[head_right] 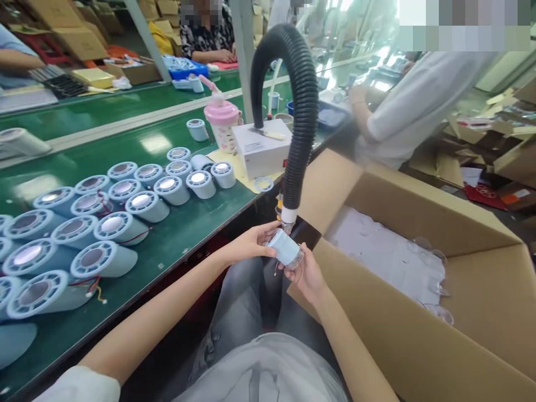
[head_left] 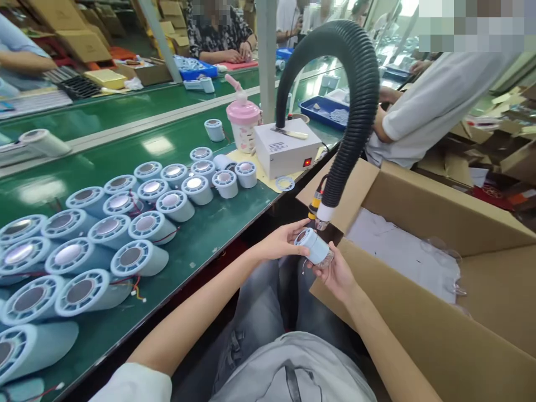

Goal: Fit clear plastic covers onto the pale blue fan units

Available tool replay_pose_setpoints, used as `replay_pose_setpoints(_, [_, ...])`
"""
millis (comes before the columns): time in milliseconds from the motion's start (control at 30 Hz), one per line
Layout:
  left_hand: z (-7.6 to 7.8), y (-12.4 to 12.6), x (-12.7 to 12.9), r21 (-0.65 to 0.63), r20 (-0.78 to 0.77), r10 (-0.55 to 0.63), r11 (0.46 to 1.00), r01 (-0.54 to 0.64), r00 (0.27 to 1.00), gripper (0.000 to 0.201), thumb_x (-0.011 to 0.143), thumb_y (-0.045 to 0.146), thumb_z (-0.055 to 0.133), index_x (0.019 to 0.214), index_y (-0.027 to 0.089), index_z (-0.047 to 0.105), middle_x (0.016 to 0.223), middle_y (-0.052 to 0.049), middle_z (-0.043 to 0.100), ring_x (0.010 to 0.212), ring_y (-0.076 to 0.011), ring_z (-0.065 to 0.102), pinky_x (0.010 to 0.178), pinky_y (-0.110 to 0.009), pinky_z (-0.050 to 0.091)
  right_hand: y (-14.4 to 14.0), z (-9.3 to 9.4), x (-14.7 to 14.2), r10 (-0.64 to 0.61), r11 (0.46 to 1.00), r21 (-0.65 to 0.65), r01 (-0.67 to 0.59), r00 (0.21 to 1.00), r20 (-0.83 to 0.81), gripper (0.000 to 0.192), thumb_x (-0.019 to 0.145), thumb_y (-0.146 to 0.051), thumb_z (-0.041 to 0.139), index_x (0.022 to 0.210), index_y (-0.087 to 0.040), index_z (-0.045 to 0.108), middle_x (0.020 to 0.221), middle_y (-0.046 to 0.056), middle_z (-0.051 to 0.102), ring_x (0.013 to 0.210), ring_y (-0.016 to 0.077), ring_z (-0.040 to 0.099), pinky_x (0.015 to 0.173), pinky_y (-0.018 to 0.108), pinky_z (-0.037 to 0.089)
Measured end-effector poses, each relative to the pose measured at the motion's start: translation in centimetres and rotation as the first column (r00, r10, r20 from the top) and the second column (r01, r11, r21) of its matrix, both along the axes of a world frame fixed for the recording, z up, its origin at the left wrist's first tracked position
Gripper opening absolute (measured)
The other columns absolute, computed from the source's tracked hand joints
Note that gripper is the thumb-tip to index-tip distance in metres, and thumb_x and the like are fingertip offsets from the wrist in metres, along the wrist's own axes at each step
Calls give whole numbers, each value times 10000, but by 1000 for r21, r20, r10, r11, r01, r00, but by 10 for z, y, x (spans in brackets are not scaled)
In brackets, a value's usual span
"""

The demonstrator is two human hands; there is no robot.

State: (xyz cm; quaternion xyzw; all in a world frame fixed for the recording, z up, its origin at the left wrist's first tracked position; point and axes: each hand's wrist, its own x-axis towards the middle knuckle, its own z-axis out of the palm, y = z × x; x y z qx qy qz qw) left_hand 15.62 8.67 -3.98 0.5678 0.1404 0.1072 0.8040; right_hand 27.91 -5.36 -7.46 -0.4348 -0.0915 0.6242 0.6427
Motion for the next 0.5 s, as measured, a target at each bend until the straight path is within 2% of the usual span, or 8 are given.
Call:
replay_pose_setpoints(133, [6,6,12,39,0,-50,998,50,999,773,567,287,882,1267,137,592,1298,-155,602,1226,-297,540,1089,-458,347,4,-2,9,-26,1000,-3,26,1000,-17,439,1022,-373,232,927,-168,609,719,36,685,561,121,636,399,157,441])
replay_pose_setpoints(267, [9,6,9,56,-26,-54,997,56,998,756,536,291,894,1222,143,614,1262,-148,622,1197,-293,559,1071,-461,364,3,1,12,11,1000,-25,-11,1000,-4,474,1028,-396,201,936,-166,605,682,44,686,514,114,617,376,145,422])
replay_pose_setpoints(367, [11,0,-2,60,-36,-50,997,52,998,746,538,221,893,1221,170,597,1283,-143,601,1182,-274,567,1041,-440,400,-3,12,9,91,994,-64,-90,996,13,517,1027,-434,198,918,-142,610,621,69,682,402,98,554,339,135,392])
replay_pose_setpoints(500, [19,-16,-27,145,-16,-60,988,61,998,718,579,134,860,1235,209,579,1310,-124,570,1173,-246,568,1024,-399,428,-15,36,0,217,969,-128,-214,976,13,574,1033,-439,185,815,-118,608,556,88,664,344,87,537,326,120,396])
